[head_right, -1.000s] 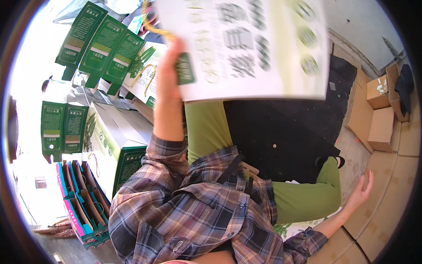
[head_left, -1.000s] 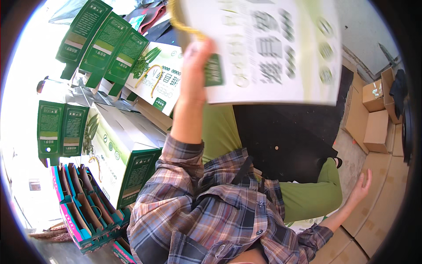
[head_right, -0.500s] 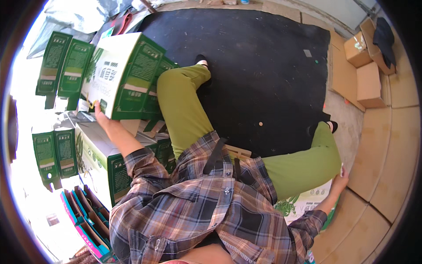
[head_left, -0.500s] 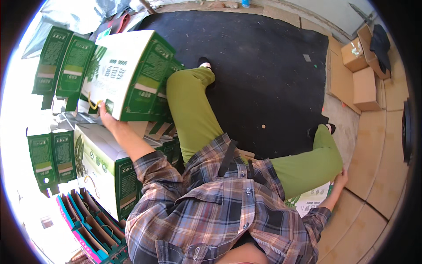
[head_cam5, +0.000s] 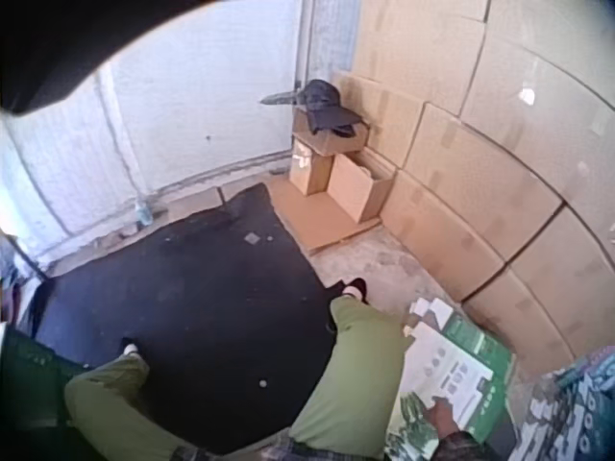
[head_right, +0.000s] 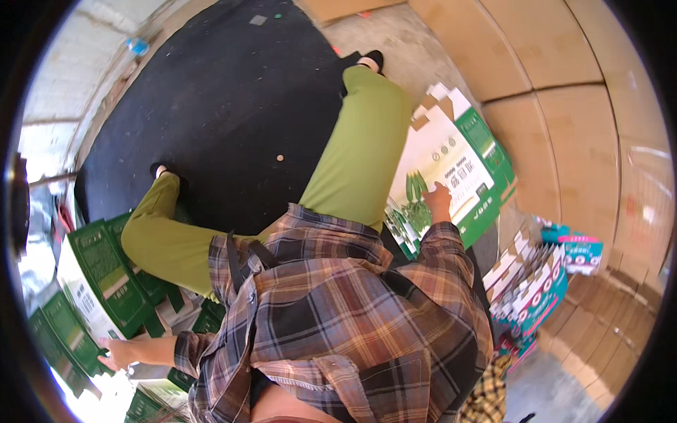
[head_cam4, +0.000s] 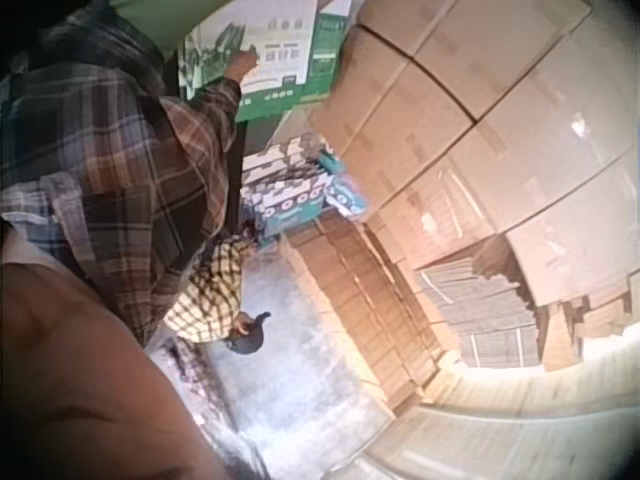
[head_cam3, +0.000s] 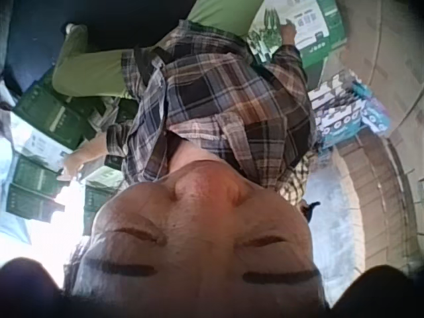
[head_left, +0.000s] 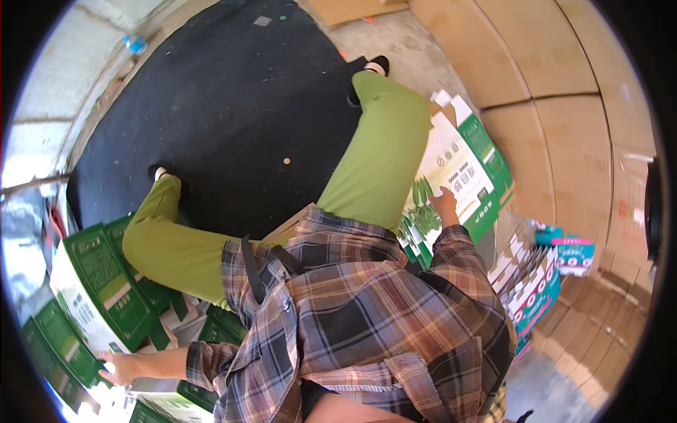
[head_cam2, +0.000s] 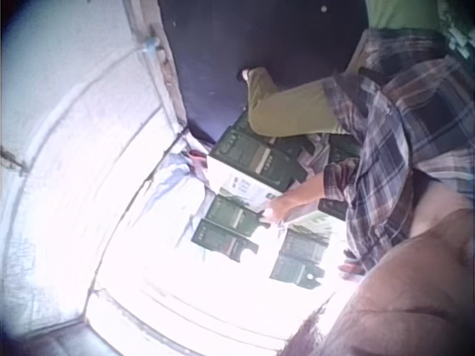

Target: Folding flat cardboard pieces into boxes and stacking them.

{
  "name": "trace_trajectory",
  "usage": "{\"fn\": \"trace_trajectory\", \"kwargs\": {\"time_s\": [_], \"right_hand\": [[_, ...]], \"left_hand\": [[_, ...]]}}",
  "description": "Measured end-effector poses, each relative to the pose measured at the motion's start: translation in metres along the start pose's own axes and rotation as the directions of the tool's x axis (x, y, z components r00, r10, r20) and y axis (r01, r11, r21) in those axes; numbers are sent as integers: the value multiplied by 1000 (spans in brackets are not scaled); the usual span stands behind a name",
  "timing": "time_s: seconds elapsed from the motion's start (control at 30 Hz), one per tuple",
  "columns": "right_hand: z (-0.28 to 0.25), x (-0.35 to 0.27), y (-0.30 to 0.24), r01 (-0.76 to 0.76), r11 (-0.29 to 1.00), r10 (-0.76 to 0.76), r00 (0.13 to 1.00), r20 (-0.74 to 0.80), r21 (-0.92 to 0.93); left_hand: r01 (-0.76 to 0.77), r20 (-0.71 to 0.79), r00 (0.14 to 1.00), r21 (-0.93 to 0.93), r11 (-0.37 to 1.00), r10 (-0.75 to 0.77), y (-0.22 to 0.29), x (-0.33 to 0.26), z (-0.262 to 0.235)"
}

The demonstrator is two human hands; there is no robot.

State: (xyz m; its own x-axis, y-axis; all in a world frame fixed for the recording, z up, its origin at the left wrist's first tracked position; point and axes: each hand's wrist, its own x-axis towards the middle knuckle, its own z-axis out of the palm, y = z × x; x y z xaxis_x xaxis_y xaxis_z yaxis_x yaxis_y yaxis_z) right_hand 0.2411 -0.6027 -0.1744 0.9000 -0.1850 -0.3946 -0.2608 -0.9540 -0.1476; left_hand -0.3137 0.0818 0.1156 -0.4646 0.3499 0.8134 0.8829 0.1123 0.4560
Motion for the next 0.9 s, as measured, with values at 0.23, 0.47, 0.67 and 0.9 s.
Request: {"fn": "trace_trajectory", "kwargs": {"time_s": [0.23,0.47,0.67,0.9], "right_hand": [[16,-69,-29,2,963,14,998,60,-269],[25,-77,-70,224,884,-179,973,147,-409],[37,-78,-75,300,846,-252,953,165,-441],[53,-85,-87,171,787,-227,974,-20,-593]], "left_hand": [[-677,-99,658,-511,529,747,187,-52,-38],[-416,277,435,-782,464,857,246,-183,-43],[-359,344,278,-829,429,897,238,-212,-51],[-203,410,200,-871,447,890,232,-230,-51]]}}
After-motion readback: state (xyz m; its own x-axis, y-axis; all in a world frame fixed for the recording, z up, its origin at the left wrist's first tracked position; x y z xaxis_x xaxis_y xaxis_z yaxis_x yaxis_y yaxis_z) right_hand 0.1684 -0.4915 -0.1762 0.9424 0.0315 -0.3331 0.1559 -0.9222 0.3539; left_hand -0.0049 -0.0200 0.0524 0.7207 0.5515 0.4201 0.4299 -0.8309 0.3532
